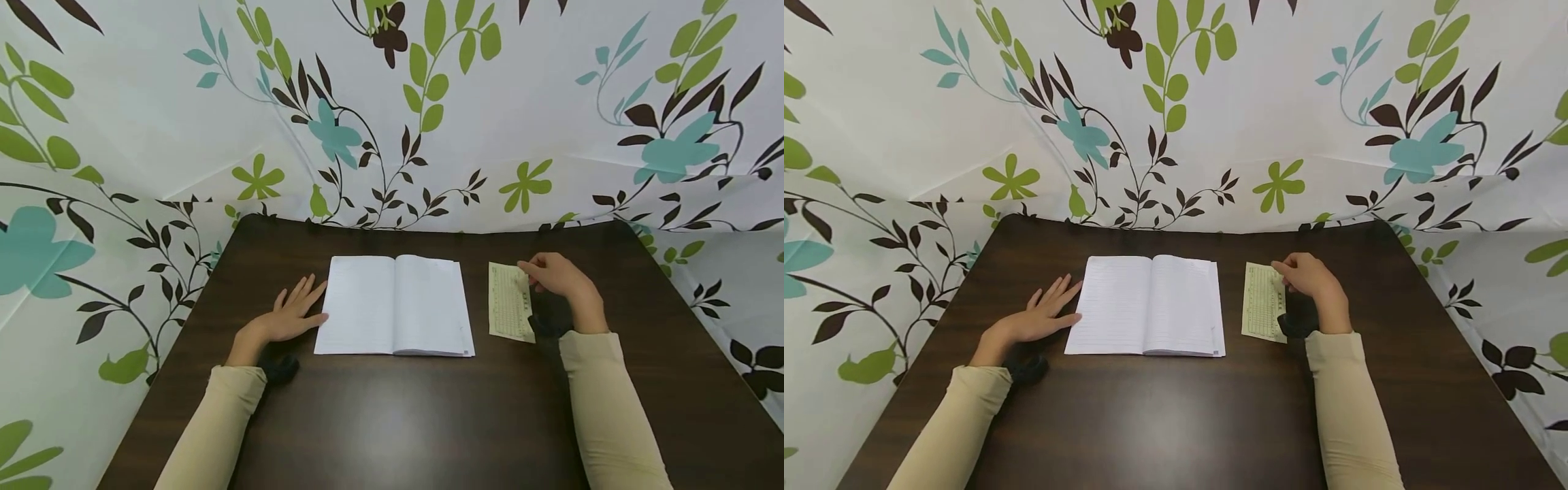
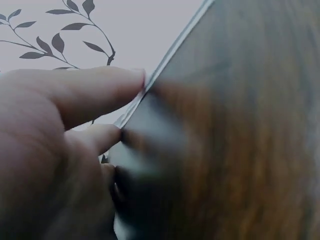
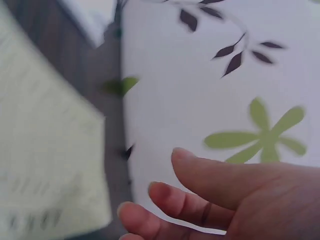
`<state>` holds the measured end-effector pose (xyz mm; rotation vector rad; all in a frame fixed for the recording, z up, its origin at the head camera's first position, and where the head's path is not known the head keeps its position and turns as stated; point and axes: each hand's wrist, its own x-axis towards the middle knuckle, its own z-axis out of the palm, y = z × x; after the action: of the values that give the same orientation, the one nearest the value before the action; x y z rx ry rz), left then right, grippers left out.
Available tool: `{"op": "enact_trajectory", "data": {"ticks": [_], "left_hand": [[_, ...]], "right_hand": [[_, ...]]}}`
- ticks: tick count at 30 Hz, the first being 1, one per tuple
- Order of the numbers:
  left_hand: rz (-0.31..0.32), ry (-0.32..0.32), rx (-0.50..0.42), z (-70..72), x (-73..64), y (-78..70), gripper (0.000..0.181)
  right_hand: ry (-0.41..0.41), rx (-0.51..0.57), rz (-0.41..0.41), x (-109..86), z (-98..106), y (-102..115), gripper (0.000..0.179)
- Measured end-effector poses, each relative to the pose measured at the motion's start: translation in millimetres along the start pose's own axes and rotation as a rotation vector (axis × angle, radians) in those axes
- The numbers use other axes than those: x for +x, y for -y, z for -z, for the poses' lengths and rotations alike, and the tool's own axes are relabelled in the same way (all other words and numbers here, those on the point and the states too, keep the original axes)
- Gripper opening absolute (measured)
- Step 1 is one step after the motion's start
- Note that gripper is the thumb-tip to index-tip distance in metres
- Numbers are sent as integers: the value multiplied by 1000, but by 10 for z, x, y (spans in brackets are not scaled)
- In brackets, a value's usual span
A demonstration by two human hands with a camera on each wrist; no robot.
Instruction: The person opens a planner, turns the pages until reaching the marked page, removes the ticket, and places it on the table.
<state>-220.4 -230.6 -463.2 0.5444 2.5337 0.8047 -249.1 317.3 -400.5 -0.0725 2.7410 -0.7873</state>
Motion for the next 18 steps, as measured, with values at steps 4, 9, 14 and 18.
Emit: {"op": "enact_trajectory", "data": {"ticks": [4,9,14,18], "left_hand": [[37,-25,-45,46,49,-139,76],[134,-142,-96,41,160,-286,71],[229,-246,-131,38,235,-327,63],[248,-283,-132,23,255,-337,58]], "right_hand": [[0,18,50,-3,6,219,53],[0,46,60,67,-182,437,58],[7,12,40,145,-424,614,72],[53,-129,48,129,-509,720,85]]}}
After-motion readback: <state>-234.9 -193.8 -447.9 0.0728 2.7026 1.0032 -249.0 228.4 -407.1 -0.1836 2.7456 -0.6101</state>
